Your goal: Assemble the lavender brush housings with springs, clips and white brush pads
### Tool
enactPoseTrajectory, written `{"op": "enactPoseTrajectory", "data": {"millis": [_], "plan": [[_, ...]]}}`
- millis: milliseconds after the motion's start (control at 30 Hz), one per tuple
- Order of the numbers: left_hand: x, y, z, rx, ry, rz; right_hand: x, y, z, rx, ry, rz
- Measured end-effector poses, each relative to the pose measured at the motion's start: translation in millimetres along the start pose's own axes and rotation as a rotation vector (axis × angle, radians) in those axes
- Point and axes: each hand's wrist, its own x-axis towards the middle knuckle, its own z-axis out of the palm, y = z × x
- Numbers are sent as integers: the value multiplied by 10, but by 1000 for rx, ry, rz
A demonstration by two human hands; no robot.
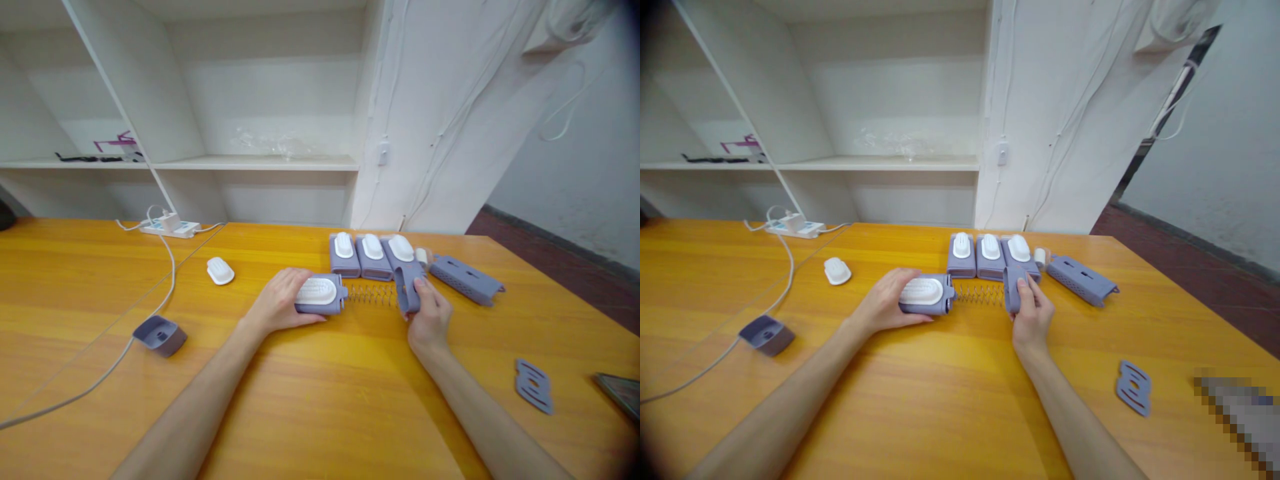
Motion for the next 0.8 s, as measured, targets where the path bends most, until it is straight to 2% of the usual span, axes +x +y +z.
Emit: {"op": "enactPoseTrajectory", "data": {"millis": [267,533,800], "plan": [[-15,-34,14,16,-15,-43,44,10,-28,12,26,-41],[-19,-44,32,11,-27,-82,30,7,-13,41,-9,-83],[-34,-36,59,-3,2,-72,8,10,1,36,-28,-50]]}}
